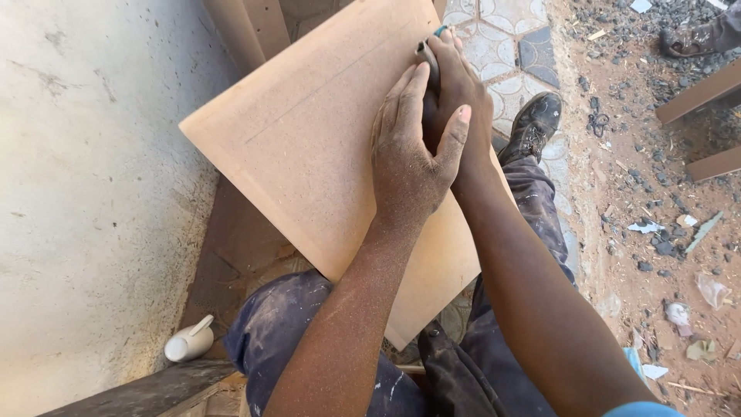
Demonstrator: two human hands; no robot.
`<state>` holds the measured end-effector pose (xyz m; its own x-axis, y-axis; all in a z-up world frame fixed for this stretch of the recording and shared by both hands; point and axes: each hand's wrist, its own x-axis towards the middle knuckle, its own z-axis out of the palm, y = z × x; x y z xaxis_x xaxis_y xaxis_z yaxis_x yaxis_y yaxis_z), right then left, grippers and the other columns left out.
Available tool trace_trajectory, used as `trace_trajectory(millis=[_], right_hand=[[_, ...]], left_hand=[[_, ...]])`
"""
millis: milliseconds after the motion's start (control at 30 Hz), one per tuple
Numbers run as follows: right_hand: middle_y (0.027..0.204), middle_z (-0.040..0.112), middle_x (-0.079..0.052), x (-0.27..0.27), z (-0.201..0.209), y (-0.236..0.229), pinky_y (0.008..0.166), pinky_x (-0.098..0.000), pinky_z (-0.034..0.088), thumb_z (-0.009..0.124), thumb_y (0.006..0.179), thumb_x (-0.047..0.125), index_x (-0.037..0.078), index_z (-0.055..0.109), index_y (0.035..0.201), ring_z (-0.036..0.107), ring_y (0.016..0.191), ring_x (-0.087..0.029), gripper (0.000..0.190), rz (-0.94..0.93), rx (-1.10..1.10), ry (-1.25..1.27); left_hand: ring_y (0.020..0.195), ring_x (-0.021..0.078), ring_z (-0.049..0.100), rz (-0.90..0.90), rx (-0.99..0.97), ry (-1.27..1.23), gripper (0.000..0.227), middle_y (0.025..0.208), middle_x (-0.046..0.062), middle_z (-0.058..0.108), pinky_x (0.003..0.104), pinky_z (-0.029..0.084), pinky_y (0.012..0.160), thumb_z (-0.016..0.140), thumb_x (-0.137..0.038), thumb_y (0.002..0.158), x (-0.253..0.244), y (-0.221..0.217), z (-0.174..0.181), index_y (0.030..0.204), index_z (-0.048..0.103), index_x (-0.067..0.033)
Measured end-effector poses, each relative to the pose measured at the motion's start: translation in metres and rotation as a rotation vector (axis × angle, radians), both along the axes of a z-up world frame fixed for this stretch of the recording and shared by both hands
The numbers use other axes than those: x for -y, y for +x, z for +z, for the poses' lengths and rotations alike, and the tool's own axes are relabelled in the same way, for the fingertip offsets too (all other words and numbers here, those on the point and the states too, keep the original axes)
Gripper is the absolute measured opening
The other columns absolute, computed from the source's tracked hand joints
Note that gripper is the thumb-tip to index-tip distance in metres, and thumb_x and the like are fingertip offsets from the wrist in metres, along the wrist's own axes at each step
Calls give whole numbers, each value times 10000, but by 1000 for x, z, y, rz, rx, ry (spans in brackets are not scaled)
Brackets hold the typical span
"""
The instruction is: Sanding the edges and surfaces of a wooden frame using a piece of sandpaper to smooth the material.
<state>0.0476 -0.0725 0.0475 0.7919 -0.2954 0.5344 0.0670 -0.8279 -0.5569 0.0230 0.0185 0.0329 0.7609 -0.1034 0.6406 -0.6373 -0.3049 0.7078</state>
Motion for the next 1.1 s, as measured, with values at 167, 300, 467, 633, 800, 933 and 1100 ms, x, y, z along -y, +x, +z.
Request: trace_trajectory(millis=[167, 300, 467, 633, 800, 933, 1100], right_hand=[[1576, 471, -92, 3, -27, -66, 1064, -506, 438, 542, 994, 202, 211, 535, 1466, 435, 1442, -308, 473, -40, -68, 51], [1550, 521, -113, 19, -98, -132, 1061, -494, 472, 607, 844, 43, 139, 579, 1436, 510, 1374, -314, 600, -237, -120, 55], [1525, 542, -77, 15, -114, -146, 1120, -458, 432, 533, 792, 68, 185, 570, 1453, 500, 1378, -267, 672, -386, -241, 177], [1545, 520, -61, 7, -90, -88, 1147, -433, 406, 571, 817, 156, 204, 577, 1424, 472, 1407, -239, 608, -351, -197, 151], [1460, 579, -162, -8, -17, 10, 1076, -507, 459, 501, 979, 141, 115, 607, 1356, 471, 1393, -366, 393, -10, 86, -56], [1521, 510, -141, -6, 17, 41, 1100, -527, 432, 392, 1109, 390, 150, 552, 1378, 393, 1446, -333, 394, 34, -79, -57], [1579, 457, -159, 8, -12, 6, 1076, -529, 455, 563, 903, 71, 119, 483, 1494, 378, 1467, -351, 598, 100, -48, -141]], left_hand=[[1351, 322, 607, 5, 1, -5, 535, 1416, 146, 623, 464, 457, 1188, 646, -360, 973, -3, 5, -6, 1419, 560, -76], [1286, 358, 642, 1, -47, 0, 484, 1356, 184, 646, 496, 453, 1164, 649, -309, 951, -2, 5, -7, 1387, 606, -103], [1279, 347, 648, -16, -77, -10, 512, 1352, 169, 655, 489, 472, 1139, 639, -327, 951, 1, 5, -10, 1415, 587, -118], [1291, 350, 639, -34, -111, -57, 582, 1375, 178, 650, 496, 481, 1131, 643, -371, 959, -1, 3, -4, 1477, 536, -127], [1418, 319, 538, -39, -171, -99, 692, 1537, 140, 533, 485, 449, 1174, 624, -465, 967, -5, 1, 7, 1549, 439, -139], [1433, 334, 503, -43, -266, -150, 727, 1546, 154, 496, 508, 431, 1183, 547, -528, 983, -11, 3, 14, 1561, 390, -116], [1419, 352, 508, -40, -190, -153, 703, 1483, 181, 520, 486, 415, 1197, 558, -504, 1013, -6, 6, -7, 1545, 412, -67]])
